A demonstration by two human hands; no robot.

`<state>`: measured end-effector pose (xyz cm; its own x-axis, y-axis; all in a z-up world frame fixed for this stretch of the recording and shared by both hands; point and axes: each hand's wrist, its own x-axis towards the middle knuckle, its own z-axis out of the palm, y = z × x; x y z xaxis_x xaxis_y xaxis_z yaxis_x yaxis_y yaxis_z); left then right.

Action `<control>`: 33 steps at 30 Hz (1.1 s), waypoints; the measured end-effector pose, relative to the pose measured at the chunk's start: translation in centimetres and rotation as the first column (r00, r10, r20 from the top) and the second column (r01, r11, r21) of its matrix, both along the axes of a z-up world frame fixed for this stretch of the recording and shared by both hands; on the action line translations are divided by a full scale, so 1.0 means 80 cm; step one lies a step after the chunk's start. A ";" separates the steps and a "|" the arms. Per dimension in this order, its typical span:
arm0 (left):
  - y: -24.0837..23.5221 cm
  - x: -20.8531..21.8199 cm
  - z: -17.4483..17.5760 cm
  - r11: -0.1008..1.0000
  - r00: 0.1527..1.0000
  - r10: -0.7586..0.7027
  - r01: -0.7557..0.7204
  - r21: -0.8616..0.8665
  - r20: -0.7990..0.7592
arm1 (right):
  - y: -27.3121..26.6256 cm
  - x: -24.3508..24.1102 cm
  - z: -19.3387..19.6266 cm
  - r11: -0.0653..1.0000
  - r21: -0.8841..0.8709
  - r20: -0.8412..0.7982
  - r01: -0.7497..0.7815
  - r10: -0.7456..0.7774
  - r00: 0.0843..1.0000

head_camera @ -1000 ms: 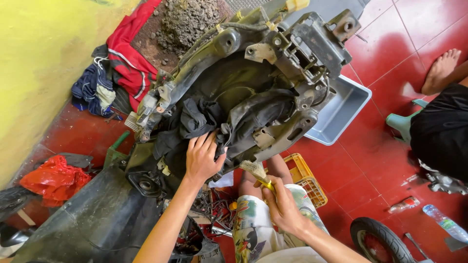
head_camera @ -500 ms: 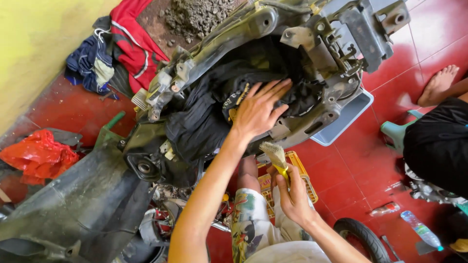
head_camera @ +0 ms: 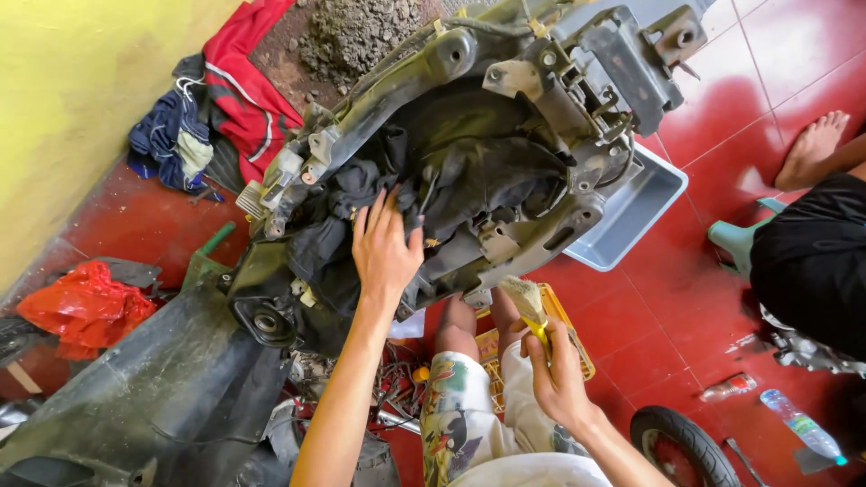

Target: The person cleans the interior of a motorcycle frame using a yellow brush and a black cloth. They scrub various surfaces inside the frame and wipe away debris with the cloth.

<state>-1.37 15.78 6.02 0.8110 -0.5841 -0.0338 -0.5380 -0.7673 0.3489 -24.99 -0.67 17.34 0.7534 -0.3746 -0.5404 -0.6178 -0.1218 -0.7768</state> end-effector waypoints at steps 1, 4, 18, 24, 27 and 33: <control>0.003 -0.004 0.006 1.000 1.000 -0.004 0.004 0.001 0.001 | 0.001 -0.005 0.000 1.000 0.001 0.001 0.004 -0.004 1.000; -0.004 -0.003 0.028 0.911 0.950 0.304 -0.311 -0.271 -0.070 | 0.006 -0.015 -0.002 1.000 -0.003 -0.037 0.022 -0.022 0.999; 0.082 0.051 0.117 0.393 0.596 0.733 -0.764 -0.511 -0.328 | -0.001 -0.017 0.006 0.999 0.016 -0.011 0.030 -0.030 1.000; 0.156 0.038 0.246 0.041 0.414 0.883 -0.535 -0.844 -0.219 | -0.001 -0.014 0.006 1.000 0.002 0.026 0.023 -0.023 0.999; 0.176 0.025 0.328 0.318 0.382 0.924 -0.774 -0.548 -0.002 | 0.002 -0.011 0.011 1.000 0.001 0.040 0.029 -0.029 0.999; 0.007 0.006 0.295 0.601 0.663 0.747 -0.702 -0.383 -0.044 | 0.010 -0.009 0.012 0.997 0.070 0.011 0.035 -0.036 0.999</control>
